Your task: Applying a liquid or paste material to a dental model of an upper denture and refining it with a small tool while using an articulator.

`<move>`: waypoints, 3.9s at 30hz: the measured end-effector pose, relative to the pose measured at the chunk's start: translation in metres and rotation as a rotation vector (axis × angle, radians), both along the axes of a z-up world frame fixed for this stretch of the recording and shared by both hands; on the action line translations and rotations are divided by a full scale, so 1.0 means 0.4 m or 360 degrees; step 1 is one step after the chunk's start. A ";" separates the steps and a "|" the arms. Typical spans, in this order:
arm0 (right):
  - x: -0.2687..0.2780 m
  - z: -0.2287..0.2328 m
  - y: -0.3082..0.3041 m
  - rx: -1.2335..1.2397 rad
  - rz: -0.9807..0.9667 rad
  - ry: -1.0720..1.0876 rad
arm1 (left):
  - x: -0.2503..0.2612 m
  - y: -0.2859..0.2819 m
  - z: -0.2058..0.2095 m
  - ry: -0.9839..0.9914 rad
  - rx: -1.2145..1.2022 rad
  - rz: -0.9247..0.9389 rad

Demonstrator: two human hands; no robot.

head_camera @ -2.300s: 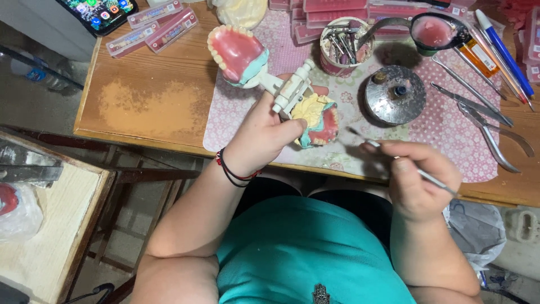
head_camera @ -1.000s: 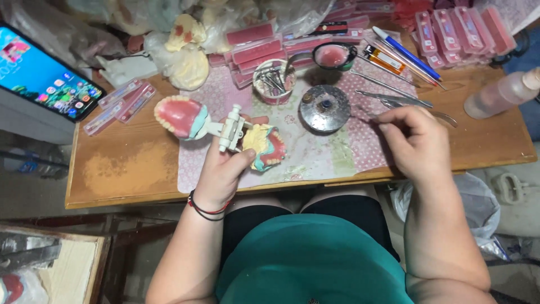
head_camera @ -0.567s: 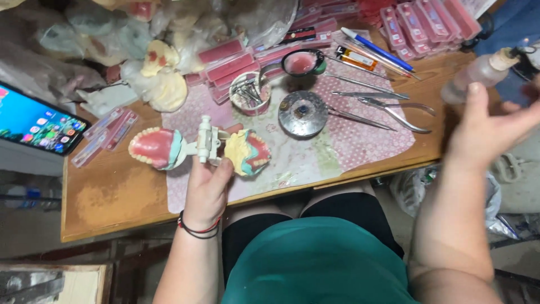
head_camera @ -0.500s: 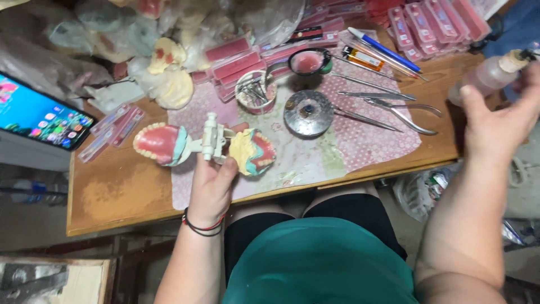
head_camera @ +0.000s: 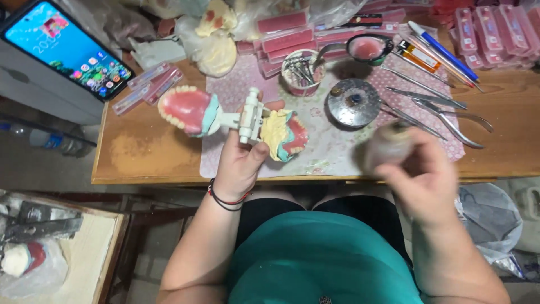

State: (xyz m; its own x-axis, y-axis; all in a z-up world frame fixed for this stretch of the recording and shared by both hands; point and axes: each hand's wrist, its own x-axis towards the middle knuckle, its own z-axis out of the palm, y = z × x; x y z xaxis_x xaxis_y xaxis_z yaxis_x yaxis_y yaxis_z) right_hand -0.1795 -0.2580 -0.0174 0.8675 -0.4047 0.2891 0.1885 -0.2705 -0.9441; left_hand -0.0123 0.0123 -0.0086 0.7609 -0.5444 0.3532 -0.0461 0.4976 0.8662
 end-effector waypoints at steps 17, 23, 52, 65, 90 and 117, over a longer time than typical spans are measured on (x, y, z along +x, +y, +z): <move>0.023 0.088 0.133 -0.0356 0.0145 0.0324 | 0.006 0.029 0.002 -0.0039 -0.0001 -0.0037; 0.011 0.065 0.120 -0.0099 0.0181 0.0205 | 0.002 0.037 0.000 -0.0049 0.0005 -0.0072; -0.085 -0.100 -0.548 -0.0021 -0.0688 0.0029 | -0.007 0.004 -0.011 0.0183 -0.0326 -0.0144; 0.027 0.085 -0.262 -0.0267 -0.0572 0.0130 | 0.008 0.018 -0.051 0.0209 -0.0420 -0.0282; 0.206 0.055 0.190 -0.0842 0.0753 -0.0521 | 0.006 0.033 -0.048 0.0458 -0.0331 -0.0680; 0.189 0.074 0.190 -0.0334 0.0951 -0.0476 | 0.041 0.010 -0.077 0.0725 -0.0486 0.0393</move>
